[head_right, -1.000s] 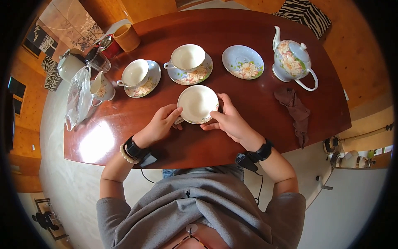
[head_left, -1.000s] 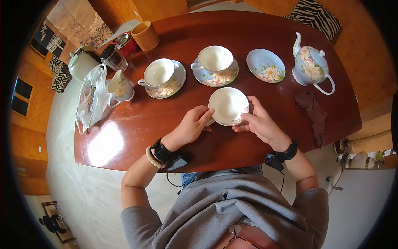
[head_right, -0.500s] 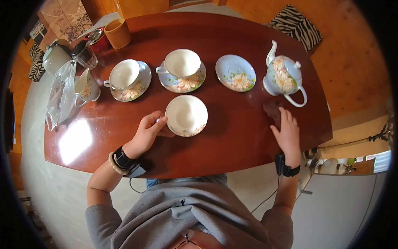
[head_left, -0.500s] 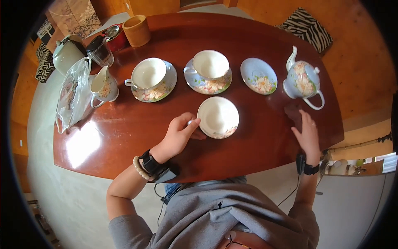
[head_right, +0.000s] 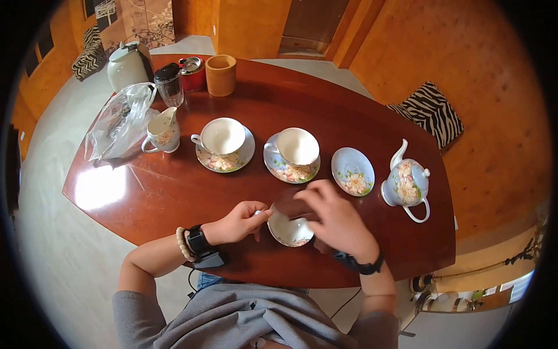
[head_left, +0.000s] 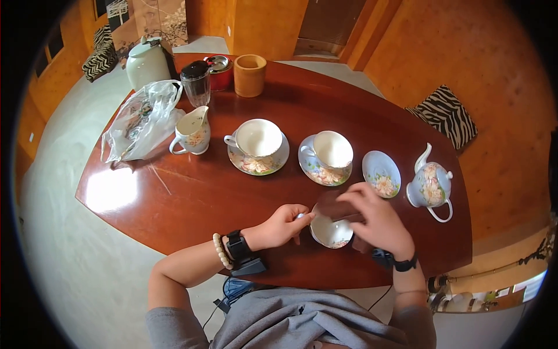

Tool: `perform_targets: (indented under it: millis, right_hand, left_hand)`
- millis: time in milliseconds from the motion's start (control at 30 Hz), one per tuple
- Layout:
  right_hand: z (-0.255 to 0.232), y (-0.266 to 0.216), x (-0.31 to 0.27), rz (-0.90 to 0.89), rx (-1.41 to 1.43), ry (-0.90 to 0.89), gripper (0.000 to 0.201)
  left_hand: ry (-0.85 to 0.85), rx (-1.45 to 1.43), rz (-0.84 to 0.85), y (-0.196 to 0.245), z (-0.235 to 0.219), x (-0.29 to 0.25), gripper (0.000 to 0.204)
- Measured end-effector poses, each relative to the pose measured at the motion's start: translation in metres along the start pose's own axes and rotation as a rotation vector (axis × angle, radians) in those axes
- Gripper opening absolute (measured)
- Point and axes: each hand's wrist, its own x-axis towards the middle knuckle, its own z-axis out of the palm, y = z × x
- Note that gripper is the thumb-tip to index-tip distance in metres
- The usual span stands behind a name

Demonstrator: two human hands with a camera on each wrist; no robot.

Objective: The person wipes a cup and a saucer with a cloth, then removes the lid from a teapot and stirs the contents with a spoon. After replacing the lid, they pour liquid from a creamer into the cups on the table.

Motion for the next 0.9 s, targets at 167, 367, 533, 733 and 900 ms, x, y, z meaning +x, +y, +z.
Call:
perform_targets:
  millis: [167,367,533,733,900]
  right_hand:
    - [0.025,0.007,0.025,-0.258,-0.087,-0.302,0.042]
    - [0.017,0.013,0.016,-0.396,-0.373,-0.335,0.037]
    - [0.054,-0.002,0.006,-0.332,-0.323,-0.021,0.036]
    - [0.015,0.005,0.008,-0.314,-0.203,-0.338,0.033]
    - [0.039,-0.012,0.000,-0.200,-0.186,0.139,0.038]
  left_hand:
    - [0.072,-0.043,-0.026,0.001,-0.011,0.001,0.029]
    - [-0.020,0.084,0.031,0.011,-0.007,0.001,0.030]
    - [-0.047,0.201,0.071,0.013,-0.007,-0.003,0.029]
    - [-0.043,0.220,0.036,0.019,-0.002,-0.006,0.027]
    - [-0.040,0.212,0.085,0.019,-0.001,-0.008,0.028]
